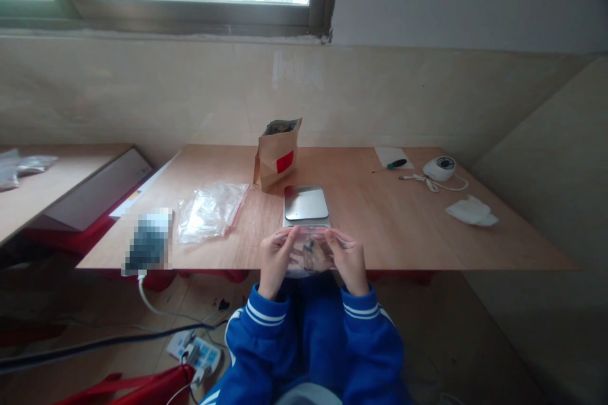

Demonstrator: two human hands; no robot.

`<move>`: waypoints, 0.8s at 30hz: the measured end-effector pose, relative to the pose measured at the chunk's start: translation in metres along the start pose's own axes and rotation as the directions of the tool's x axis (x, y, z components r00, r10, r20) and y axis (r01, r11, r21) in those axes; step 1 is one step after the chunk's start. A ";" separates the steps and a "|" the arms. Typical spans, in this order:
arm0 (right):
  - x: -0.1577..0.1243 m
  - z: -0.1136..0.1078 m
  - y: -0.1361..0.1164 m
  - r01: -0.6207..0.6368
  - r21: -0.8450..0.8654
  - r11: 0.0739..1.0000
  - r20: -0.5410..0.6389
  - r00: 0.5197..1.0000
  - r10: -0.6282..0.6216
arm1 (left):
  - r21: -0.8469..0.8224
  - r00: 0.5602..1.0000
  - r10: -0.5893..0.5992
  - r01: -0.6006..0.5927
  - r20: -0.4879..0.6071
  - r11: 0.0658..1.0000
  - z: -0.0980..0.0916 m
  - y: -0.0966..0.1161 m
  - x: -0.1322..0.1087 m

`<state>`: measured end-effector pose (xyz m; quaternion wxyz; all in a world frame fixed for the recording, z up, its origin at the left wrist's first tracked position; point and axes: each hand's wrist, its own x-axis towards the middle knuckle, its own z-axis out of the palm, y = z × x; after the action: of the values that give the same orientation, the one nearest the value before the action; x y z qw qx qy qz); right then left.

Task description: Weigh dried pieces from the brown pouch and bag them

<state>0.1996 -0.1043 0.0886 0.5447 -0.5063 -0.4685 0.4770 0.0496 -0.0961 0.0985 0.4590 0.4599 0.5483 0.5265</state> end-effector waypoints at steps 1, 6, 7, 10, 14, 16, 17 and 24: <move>0.000 -0.001 0.001 -0.016 0.001 1.000 0.016 1.000 0.015 | 0.006 1.000 -0.011 0.011 -0.001 1.000 0.000 0.000 0.003; 0.010 -0.004 0.002 0.021 -0.041 0.999 -0.026 0.999 -0.022 | -0.040 0.993 -0.021 0.025 0.114 0.999 -0.003 -0.001 0.015; 0.016 -0.008 0.002 0.036 -0.052 0.998 -0.064 0.997 -0.039 | -0.071 0.988 -0.012 0.023 0.151 0.997 -0.005 -0.002 0.017; 0.047 -0.036 0.007 0.058 -0.110 0.992 -0.248 0.965 -0.084 | -0.127 0.983 -0.004 0.028 0.184 0.992 -0.014 -0.007 0.022; 0.108 -0.094 0.019 -0.073 -0.329 0.941 -0.499 0.860 -0.108 | -0.087 1.000 0.004 -0.003 0.010 0.996 -0.031 -0.026 0.032; 0.135 -0.117 0.025 -0.162 -0.464 0.871 -0.547 0.826 -0.137 | -0.058 0.996 0.037 -0.042 -0.076 0.997 -0.037 -0.040 0.040; 0.145 -0.124 0.027 -0.197 -0.515 0.834 -0.571 0.805 -0.162 | -0.043 0.995 0.047 -0.051 -0.091 0.998 -0.039 -0.047 0.045; 0.144 -0.119 0.048 -0.171 -0.772 0.612 -0.526 0.712 -0.465 | 0.043 0.999 -0.022 0.020 0.045 0.999 -0.026 -0.077 0.091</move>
<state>0.3313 0.0278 0.0391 0.4434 -0.7829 -0.4338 -0.0473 0.0084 -0.0119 0.0202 0.4670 0.4755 0.5535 0.4994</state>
